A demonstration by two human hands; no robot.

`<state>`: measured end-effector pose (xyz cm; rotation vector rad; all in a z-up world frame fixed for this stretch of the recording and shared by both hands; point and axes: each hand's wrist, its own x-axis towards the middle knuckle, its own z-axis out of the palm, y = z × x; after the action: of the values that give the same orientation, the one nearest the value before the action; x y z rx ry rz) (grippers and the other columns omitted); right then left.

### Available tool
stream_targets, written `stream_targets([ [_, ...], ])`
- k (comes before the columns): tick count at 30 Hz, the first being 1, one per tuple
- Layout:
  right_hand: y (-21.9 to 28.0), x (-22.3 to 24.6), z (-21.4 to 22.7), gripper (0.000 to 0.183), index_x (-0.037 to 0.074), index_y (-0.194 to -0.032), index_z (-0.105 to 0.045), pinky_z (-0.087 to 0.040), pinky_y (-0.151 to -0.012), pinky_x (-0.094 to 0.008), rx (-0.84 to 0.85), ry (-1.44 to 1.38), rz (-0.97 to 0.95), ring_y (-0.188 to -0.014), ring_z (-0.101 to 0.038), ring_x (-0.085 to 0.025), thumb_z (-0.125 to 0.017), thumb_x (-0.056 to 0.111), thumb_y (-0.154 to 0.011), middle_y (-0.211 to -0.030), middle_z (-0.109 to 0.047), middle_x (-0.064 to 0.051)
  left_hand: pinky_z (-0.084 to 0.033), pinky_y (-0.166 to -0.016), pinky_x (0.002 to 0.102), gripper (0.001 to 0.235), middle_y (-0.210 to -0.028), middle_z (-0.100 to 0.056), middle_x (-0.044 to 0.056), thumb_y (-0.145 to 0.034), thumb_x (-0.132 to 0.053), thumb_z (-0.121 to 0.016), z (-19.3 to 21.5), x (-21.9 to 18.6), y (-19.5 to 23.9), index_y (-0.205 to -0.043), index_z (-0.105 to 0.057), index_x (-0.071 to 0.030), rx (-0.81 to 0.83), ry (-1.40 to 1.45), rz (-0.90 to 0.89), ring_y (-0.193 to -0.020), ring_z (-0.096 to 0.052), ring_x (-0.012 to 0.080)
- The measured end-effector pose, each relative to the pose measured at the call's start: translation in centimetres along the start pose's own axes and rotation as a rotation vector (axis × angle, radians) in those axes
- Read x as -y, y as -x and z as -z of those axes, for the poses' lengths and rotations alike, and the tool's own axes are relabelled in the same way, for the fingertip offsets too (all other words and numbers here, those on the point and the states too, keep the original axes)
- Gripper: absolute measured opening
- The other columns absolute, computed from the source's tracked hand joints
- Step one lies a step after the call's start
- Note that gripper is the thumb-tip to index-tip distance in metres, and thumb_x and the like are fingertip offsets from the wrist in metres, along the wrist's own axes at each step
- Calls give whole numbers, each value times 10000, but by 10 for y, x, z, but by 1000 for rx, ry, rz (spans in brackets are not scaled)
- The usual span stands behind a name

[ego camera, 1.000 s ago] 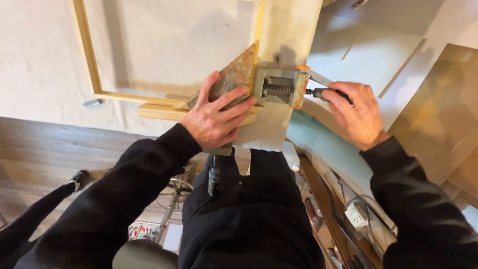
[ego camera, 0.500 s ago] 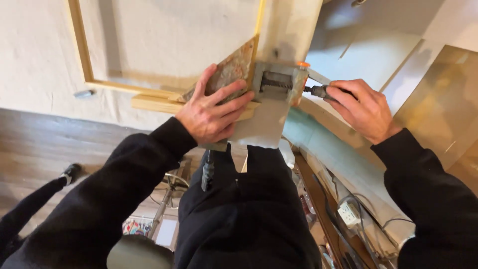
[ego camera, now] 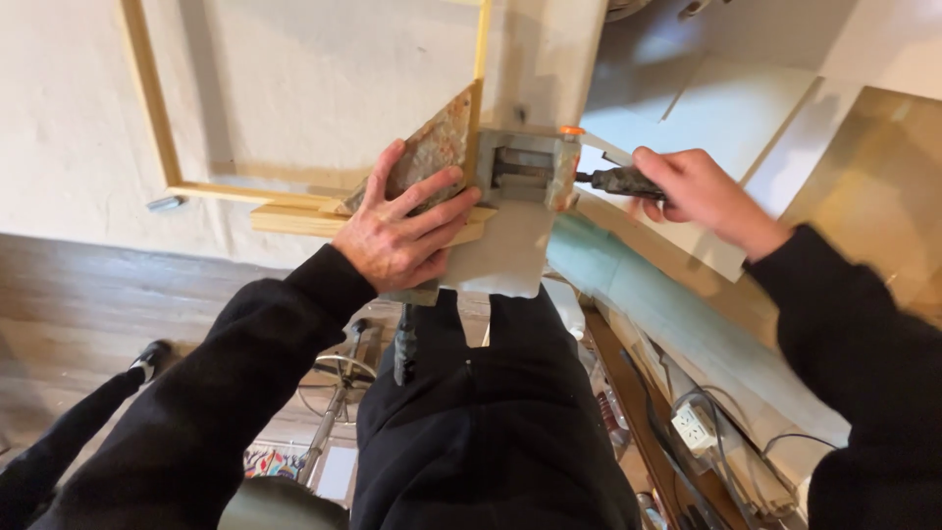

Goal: The person applies wood glue to the end of a mitered wooden frame moulding piece, fits the corner joint together by hand, then places the frame corner into a corner vise with a triangular block and tightens the vise screw to clamp the joint. They repeat the gluing, joining and clamping on additional frame corners.

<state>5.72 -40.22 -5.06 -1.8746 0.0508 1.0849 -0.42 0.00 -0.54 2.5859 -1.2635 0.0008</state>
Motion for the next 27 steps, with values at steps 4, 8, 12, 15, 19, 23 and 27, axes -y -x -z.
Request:
stream_targets([
  [4, 38, 41, -19, 283, 35, -1186, -660, -512, -661, -284, -519, 704, 904, -802, -638, -278, -603, 288, -1074, -992, -714, -165, -196, -1204, 751, 403, -1481, -595, 20, -820, -246, -761, 0, 2, 1, -1194, -752, -94, -23, 17, 9, -1471, -446, 254],
  [8, 22, 4, -21, 275, 38, -1257, -662, -519, -723, -258, -436, 425, 815, -818, -646, -165, -642, 236, -1068, -1062, -706, -141, -199, -1209, 745, 412, -1493, -590, 11, -848, -252, -754, -1, 0, 2, -1229, -746, -97, -18, 36, 27, -1473, -443, 235],
  [12, 8, -1, 4, 307, 38, -1224, -770, -355, -545, -269, -96, -132, 43, -617, -406, -112, -589, 259, -1114, -814, -594, -26, -195, -1208, 746, 408, -1498, -590, 12, -858, -259, -749, -2, 0, 4, -1231, -747, -93, -5, 21, -1, -1479, -442, 237],
  [15, 10, 11, 7, 327, 20, -1125, -753, -428, -566, -266, -14, -38, 14, -605, -491, -92, -562, 281, -1081, -783, -599, -4, -192, -1192, 756, 424, -1489, -589, 20, -843, -266, -746, -6, 4, -4, -1234, -748, -102, -27, 31, -8, -1468, -441, 244],
  [19, 31, 46, -32, 356, -41, -1139, -694, -542, -715, -386, -461, 926, 729, -764, -652, -227, -662, 270, -970, -904, -703, -142, -197, -1198, 756, 419, -1489, -589, 25, -821, -263, -756, -1, -4, 5, -1208, -750, -102, 6, 42, 17, -1471, -444, 251],
  [23, 6, 29, -46, 282, -21, -1023, -652, -516, -618, -409, -502, 960, 585, -734, -680, -295, -694, 235, -914, -857, -689, -155, -194, -1224, 743, 417, -1502, -579, 5, -856, -257, -753, -3, -1, 2, -1248, -752, -113, -9, 21, 24, -1489, -431, 232],
  [27, -17, 22, -39, 256, 34, -838, -694, -471, -486, -449, -447, 1023, 334, -499, -608, -335, -723, 287, -865, -631, -634, -141, -199, -1201, 756, 410, -1497, -582, 28, -833, -258, -759, -2, 3, -1, -1212, -752, -101, -20, 19, -2, -1483, -420, 253],
])
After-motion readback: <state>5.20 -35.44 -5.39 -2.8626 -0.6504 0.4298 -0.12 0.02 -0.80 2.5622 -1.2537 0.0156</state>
